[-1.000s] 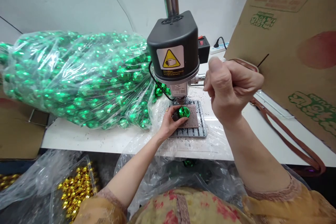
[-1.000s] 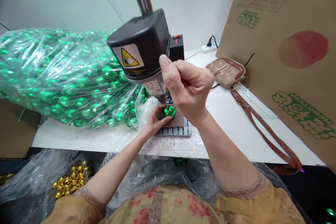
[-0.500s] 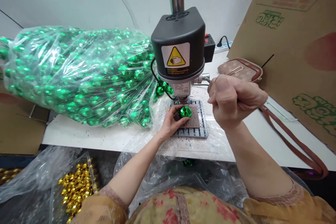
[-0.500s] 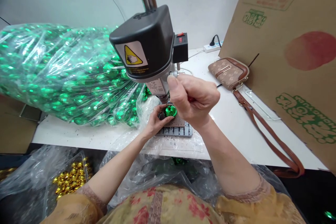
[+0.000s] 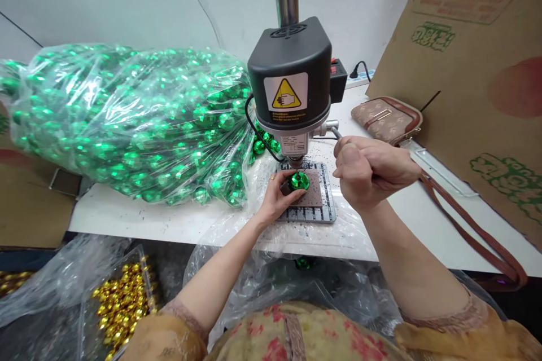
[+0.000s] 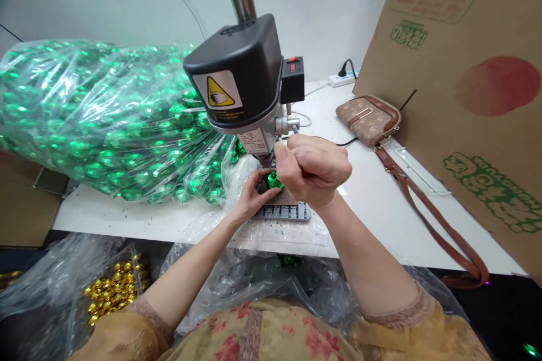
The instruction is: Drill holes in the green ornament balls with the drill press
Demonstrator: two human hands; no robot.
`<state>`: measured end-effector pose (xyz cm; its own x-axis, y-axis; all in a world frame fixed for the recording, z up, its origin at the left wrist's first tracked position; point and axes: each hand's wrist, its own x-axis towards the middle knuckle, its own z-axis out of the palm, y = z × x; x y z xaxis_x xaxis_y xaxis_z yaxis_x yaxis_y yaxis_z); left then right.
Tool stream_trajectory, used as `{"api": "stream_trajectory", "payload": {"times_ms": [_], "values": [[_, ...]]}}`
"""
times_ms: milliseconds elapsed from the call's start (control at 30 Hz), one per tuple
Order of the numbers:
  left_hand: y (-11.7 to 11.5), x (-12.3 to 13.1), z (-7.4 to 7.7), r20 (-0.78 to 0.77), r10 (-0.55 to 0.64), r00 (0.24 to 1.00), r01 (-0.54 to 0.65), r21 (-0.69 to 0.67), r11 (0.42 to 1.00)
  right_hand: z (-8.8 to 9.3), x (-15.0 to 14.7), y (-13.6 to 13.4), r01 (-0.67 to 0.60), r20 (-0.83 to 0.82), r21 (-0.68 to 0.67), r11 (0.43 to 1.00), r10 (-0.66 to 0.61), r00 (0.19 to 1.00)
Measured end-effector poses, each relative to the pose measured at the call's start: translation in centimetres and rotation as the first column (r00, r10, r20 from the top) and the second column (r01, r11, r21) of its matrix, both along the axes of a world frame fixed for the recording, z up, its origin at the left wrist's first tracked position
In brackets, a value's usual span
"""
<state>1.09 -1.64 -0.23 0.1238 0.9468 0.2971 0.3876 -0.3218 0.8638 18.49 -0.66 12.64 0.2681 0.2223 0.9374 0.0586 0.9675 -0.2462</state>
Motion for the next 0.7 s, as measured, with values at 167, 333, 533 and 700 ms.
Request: {"api": "stream_trajectory", "payload": {"times_ms": [167,333,533,700], "values": [[0.1,0.0,-0.2,0.02,-0.009,1.0,0.009,-0.004,1.0,-0.1,0.1,0.0,-0.009,0.013,0.049,0.999,0.009,1.0],[0.1,0.0,-0.3,0.043,0.0,0.999,0.0,-0.013,1.0,-0.9,0.3,-0.1,-0.02,0.067,0.095,0.995,0.014,0.998],[0.2,0.3,-0.2,0.049,0.015,0.999,-0.014,-0.027,1.0,1.3,-0.1,-0.7,-0.005,0.011,-0.059,0.998,0.006,1.0],[-0.6,1.1,0.7,0.123,0.107,0.987,-0.1,-0.061,0.993,5.5,-0.5,0.0,-0.085,-0.124,-0.289,0.954,0.051,0.991]]}}
